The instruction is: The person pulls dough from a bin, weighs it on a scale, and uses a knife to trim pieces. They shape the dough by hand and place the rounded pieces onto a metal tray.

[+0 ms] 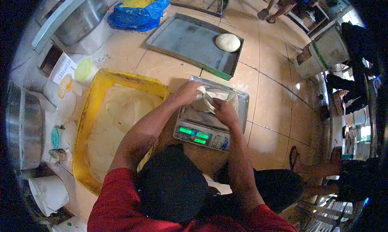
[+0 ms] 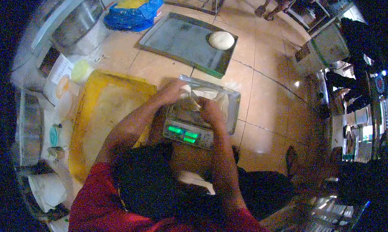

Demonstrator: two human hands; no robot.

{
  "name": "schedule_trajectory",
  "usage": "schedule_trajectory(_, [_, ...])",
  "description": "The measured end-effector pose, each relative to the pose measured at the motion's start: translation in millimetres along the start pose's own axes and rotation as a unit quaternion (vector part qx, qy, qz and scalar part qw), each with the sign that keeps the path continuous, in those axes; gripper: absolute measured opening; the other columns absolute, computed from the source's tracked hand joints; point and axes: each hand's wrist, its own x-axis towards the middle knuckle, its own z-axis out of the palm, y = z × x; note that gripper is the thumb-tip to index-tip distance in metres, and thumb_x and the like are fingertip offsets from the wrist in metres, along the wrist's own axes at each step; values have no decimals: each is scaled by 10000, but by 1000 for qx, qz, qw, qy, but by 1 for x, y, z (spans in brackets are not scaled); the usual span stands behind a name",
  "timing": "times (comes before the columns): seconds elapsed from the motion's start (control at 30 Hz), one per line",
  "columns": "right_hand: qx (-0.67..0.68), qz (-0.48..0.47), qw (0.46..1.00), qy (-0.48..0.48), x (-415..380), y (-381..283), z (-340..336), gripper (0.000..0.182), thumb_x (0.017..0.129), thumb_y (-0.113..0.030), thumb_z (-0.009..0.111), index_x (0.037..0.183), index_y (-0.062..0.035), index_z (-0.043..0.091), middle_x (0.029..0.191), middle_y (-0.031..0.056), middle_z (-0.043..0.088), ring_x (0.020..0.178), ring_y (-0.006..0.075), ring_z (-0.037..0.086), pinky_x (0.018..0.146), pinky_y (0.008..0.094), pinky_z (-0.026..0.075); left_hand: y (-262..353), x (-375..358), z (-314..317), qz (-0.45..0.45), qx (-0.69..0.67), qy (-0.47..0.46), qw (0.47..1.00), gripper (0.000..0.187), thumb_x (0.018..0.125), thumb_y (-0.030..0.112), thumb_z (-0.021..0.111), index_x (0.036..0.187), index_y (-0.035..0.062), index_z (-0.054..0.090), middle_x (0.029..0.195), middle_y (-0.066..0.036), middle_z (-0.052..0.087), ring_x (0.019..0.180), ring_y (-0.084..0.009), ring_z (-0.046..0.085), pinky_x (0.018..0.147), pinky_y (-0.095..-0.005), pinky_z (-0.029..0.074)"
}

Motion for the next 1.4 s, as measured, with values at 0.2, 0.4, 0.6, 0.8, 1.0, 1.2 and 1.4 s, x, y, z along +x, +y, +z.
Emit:
schedule_trajectory(0.2, [94, -69, 987, -112, -10, -33, 31, 372, 822, -256, 551, 1125, -44, 588, 1064, 196, 617, 974, 348, 599, 863, 386, 455, 37, 6, -94, -46, -166, 313, 934, 321, 798, 152, 596, 1076, 6, 527, 970, -201, 605, 912, -337, 586, 830, -419, 450])
schedule_trajectory(0.4, [148, 55, 984, 84, -24, 24, 33, 398, 814, -197, 579, 1193, -77, 546, 1047, 107, 642, 943, 202, 604, 867, 329, 450, 30, -84, -195, 21, 127, 593, 795, 707, 808, 278, 636, 1282, -99, 272, 1326, -299, 295, 1245, -403, 283, 1040, -471, 206])
schedule_trajectory(0.6, [279, 30, 937, 208, -31, 38, 4, 469, 789, -73, 598, 1245, -21, 501, 906, 16, 602, 695, 70, 502, 615, 237, 417, -173, -265, -40, -348, 471, 133, 799, 614, 928, 381, 377, 1388, 3, 229, 1424, -283, 197, 1327, -437, 169, 1070, -549, 121])
schedule_trajectory(0.8, [296, 70, 937, 174, -31, 27, 4, 454, 793, -73, 605, 1233, -14, 512, 835, 22, 598, 664, 70, 498, 595, 230, 408, -233, -283, -21, -413, 258, 3, 873, 539, 942, 422, 310, 1385, 115, 307, 1407, -209, 304, 1290, -404, 282, 1061, -530, 192])
schedule_trajectory(1.0, [318, 74, 928, 177, -30, 34, 6, 434, 800, -88, 588, 1221, -12, 519, 805, 40, 589, 614, 70, 473, 541, 232, 392, -48, -122, -41, -175, 134, 319, 922, 559, 864, 372, 538, 1305, 47, 426, 1289, -210, 463, 1204, -352, 429, 1013, -456, 313])
schedule_trajectory(1.2, [299, 103, 915, 250, -38, 71, -2, 438, 797, -97, 585, 1224, -28, 514, 880, 103, 628, 604, 103, 522, 522, 246, 431, 31, -21, 4, -28, 79, 107, 991, 527, 855, 278, 557, 1297, 26, 422, 1278, -227, 458, 1198, -369, 422, 1008, -441, 332])
schedule_trajectory(1.4, [382, 131, 873, 274, -34, 83, -4, 447, 825, -42, 527, 1270, -57, 487, 897, 55, 609, 641, 105, 525, 571, 249, 449, 39, -32, -4, 4, 129, 279, 952, 325, 797, 269, 611, 1039, 54, 589, 1040, -155, 587, 995, -331, 526, 904, -414, 396])
